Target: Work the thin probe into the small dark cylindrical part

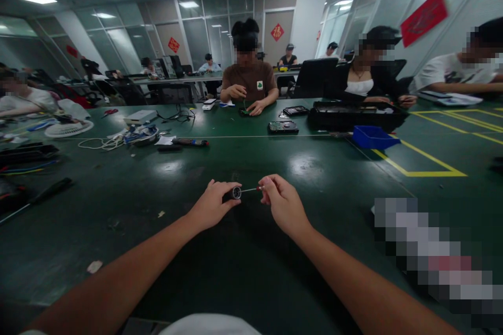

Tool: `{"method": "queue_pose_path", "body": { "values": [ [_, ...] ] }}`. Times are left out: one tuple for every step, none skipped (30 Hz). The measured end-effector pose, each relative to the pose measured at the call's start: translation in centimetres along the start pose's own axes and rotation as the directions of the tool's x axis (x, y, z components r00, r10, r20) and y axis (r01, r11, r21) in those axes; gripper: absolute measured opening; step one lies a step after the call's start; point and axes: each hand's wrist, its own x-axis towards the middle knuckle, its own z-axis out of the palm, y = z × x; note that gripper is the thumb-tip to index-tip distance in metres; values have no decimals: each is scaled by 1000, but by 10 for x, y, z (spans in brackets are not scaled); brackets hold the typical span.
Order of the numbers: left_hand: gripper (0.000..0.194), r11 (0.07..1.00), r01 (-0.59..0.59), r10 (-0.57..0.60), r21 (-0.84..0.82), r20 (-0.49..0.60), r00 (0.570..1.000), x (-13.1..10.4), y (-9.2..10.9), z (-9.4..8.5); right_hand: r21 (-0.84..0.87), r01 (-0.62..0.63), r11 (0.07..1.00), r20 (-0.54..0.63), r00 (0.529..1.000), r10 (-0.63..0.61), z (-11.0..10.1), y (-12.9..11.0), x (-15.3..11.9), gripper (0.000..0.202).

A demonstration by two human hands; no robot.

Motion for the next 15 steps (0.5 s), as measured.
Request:
{"method": "queue_pose_path", "body": {
  "values": [
    [36, 1000, -13, 13, -15, -16, 1000, 0, 0, 0, 110, -35, 993, -30, 999, 39, 0, 0, 2, 27],
    [35, 999, -29, 28, -25, -34, 999, 1, 0, 0, 229, -73, 971, -51, 995, 86, 0, 1, 4, 26],
    [34, 999, -43, 42, -26, -52, 998, 2, 0, -1, 323, -112, 940, -49, 990, 135, 0, 1, 6, 25],
    [34, 999, -51, 49, -20, -63, 997, 2, -1, -1, 390, -147, 909, -37, 984, 175, -1, 2, 8, 24],
    [34, 999, -51, 51, -9, -64, 997, 3, -2, -2, 409, -170, 897, -27, 980, 198, -2, 3, 9, 25],
    [34, 999, -46, 46, 2, -54, 997, 3, -4, -3, 400, -169, 901, -41, 979, 202, -3, 4, 10, 25],
    [34, 999, -38, 38, 10, -40, 998, 4, -5, -3, 370, -146, 917, -74, 980, 186, -4, 5, 11, 26],
    [34, 999, -29, 30, 15, -25, 999, 4, -5, -3, 329, -121, 936, -101, 981, 163, -4, 6, 11, 28],
    [34, 1000, -23, 23, 18, -14, 1000, 4, -5, -3, 277, -95, 956, -123, 983, 133, -5, 7, 11, 29],
    [35, 1000, -20, 20, 20, -9, 1000, 4, -5, -2, 218, -72, 973, -132, 986, 103, -4, 7, 10, 30],
    [35, 1000, -20, 20, 20, -10, 1000, 3, -5, -2, 154, -54, 987, -131, 989, 74, -4, 8, 9, 31],
    [36, 1000, -20, 21, 19, -16, 1000, 3, -5, -1, 92, -36, 995, -125, 991, 47, -4, 7, 8, 32],
    [36, 1000, -21, 22, 17, -22, 1000, 3, -4, -1, 35, -15, 999, -123, 992, 19, -3, 7, 6, 33],
    [36, 1000, -23, 23, 14, -24, 999, 3, -4, 0, -14, 7, 1000, -120, 993, -9, -3, 7, 5, 33],
    [36, 1000, -26, 26, 12, -25, 999, 3, -4, 1, -51, 26, 998, -118, 993, -32, -2, 6, 4, 33]
  ]
}}
